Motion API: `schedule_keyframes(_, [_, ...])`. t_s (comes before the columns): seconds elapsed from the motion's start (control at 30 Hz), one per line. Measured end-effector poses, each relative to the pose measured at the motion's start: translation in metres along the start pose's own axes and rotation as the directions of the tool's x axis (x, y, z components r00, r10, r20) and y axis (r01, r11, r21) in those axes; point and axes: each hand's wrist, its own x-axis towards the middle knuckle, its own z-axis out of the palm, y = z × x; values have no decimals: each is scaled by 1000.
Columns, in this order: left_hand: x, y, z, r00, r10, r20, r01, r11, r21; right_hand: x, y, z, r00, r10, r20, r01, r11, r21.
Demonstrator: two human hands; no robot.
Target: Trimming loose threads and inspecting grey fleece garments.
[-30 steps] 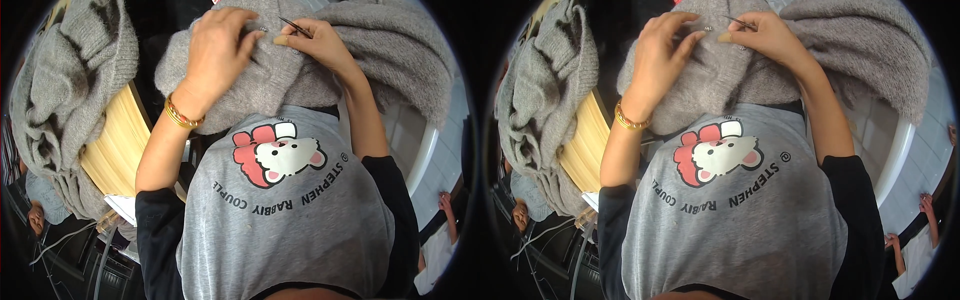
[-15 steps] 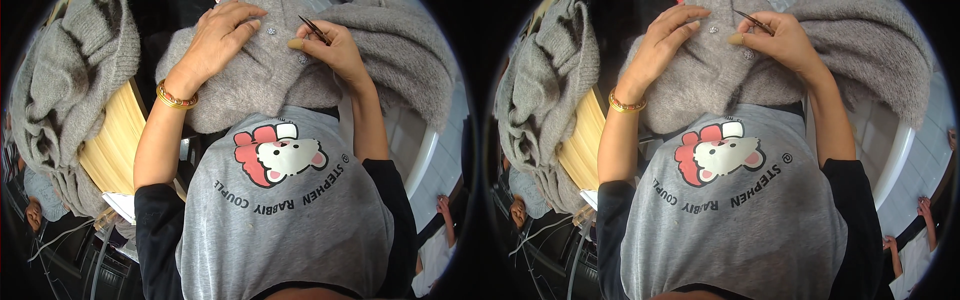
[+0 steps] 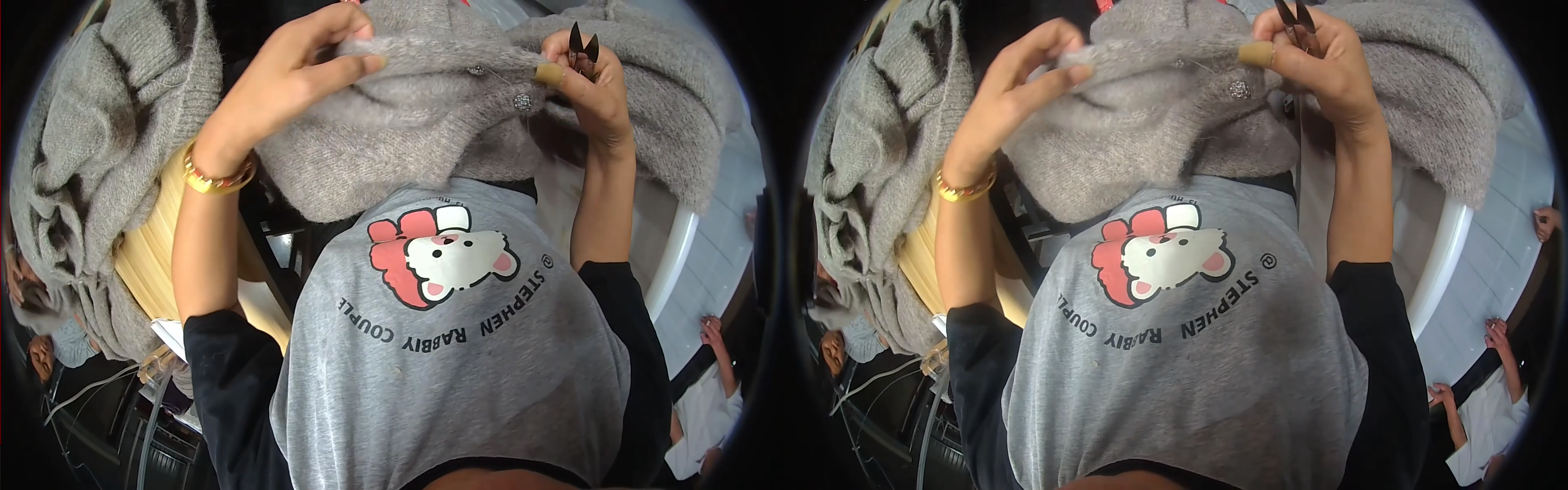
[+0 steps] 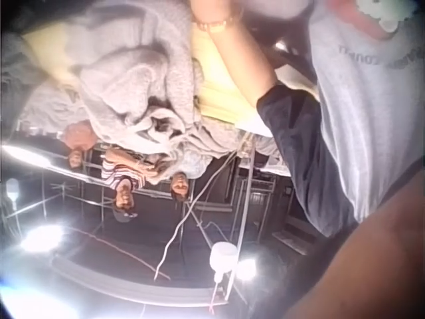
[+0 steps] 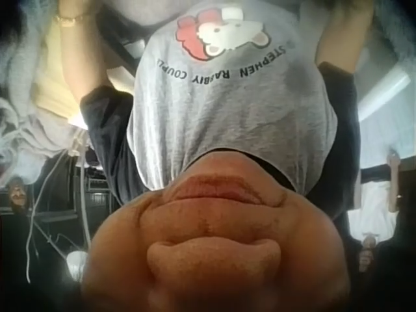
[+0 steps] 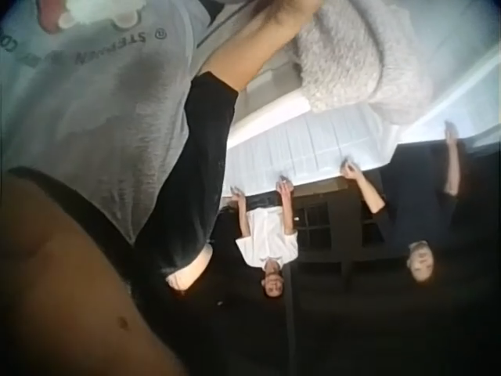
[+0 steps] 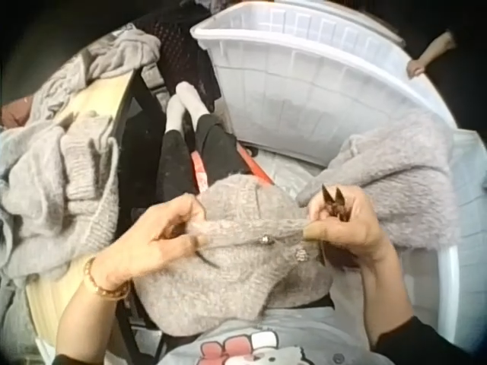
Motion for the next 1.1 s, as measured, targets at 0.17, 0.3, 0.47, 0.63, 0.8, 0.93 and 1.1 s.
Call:
schedule_keyframes(0.17, [-26,24,-3,999,-54,4,52,950,-308,-1,-1,-2,1000,-15,-20,17,997,75])
schedule_keyframes(0.3, [-22,17,6,997,-56,-46,45,977,-207,5,-5,5,996,25,80,-37,987,155])
schedule_keyframes(0.47, [-2,45,31,968,204,-145,-180,970,163,5,-3,18,994,78,72,-84,992,90])
schedule_keyframes(0.63, [30,13,69,379,873,-307,-786,479,391,5,0,22,994,100,48,-110,949,295])
schedule_keyframes(0.8, [48,6,81,426,854,-299,-706,520,481,3,6,17,989,123,77,-142,926,351])
schedule_keyframes(0.93, [33,15,83,906,310,-287,-300,951,79,2,14,8,988,152,30,-152,920,361])
schedule_keyframes(1.1, [52,-13,89,455,811,-367,-743,573,346,5,13,13,986,151,77,-169,912,373])
